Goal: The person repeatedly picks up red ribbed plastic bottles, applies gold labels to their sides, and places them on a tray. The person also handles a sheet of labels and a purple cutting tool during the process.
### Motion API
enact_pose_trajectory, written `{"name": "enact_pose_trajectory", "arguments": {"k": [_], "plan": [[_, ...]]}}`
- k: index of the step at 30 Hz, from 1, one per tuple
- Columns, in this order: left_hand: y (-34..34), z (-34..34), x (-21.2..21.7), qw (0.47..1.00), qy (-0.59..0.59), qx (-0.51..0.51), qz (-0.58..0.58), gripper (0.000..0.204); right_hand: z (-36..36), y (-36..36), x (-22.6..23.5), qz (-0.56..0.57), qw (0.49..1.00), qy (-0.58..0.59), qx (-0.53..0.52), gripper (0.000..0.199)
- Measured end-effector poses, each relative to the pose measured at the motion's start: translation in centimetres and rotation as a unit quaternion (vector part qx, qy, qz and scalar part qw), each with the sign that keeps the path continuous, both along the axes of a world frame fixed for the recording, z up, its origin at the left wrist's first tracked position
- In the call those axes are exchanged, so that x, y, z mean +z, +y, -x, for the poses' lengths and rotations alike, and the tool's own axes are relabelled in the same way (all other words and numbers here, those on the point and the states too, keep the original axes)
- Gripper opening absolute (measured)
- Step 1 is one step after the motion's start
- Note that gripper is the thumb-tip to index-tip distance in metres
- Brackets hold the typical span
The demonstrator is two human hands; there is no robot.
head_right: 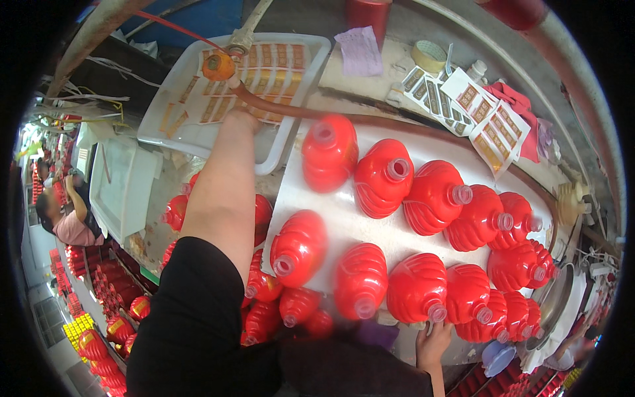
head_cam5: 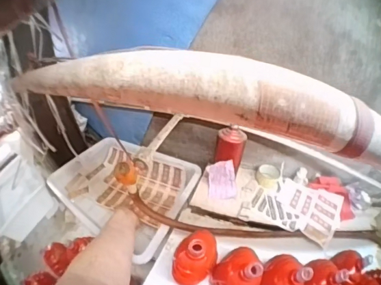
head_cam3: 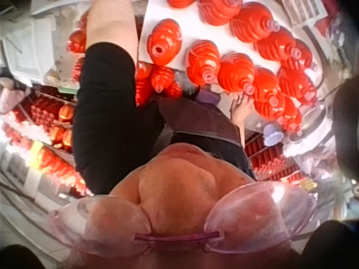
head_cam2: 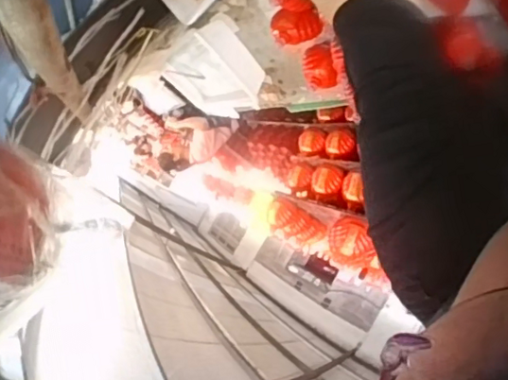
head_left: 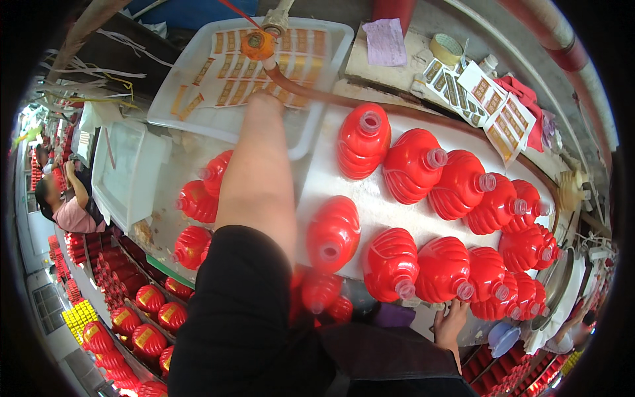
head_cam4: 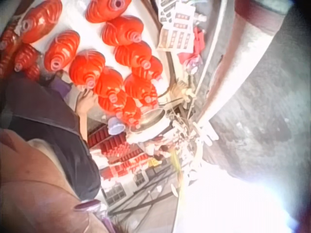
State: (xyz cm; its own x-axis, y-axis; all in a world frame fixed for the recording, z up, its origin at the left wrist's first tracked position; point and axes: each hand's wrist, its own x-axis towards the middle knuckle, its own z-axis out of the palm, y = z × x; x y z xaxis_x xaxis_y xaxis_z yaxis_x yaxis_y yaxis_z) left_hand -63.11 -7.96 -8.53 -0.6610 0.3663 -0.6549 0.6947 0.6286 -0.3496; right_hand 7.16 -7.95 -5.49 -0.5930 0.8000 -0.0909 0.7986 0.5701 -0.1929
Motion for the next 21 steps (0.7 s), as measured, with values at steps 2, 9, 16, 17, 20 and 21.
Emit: {"name": "enact_pose_trajectory", "arguments": {"k": [2, 9, 16, 17, 20, 21], "plan": [[0.2, -1.1, 1.6, 1.0, 0.003, -0.011, 0.018, 0.044, 0.2, 0.0, 0.0, -0.001, 1.0, 0.005, 0.001, 0.036], [-0.5, -1.1, 0.9, 0.999, 0.007, -0.023, 0.022, 0.047, 0.6, -0.1, 0.3, 0.005, 1.0, 0.016, -0.003, 0.038], [-0.7, 0.6, -2.7, 1.0, -0.005, 0.012, 0.018, 0.052, 0.5, -0.1, 0.6, 0.064, 0.997, -0.012, -0.052, 0.05], [-0.8, 0.7, -2.9, 0.999, -0.003, 0.044, -0.013, 0.053, 0.4, -0.1, 0.6, 0.066, 0.996, -0.011, -0.051, 0.051], [-1.2, 0.7, -2.9, 0.989, 0.012, 0.135, -0.067, 0.059, 0.5, -0.1, 0.5, 0.062, 0.997, -0.006, -0.046, 0.054], [-1.2, 0.6, -2.7, 0.983, 0.021, 0.163, -0.079, 0.06, 0.5, -0.1, 0.5, 0.056, 0.997, -0.004, -0.045, 0.054]]}}
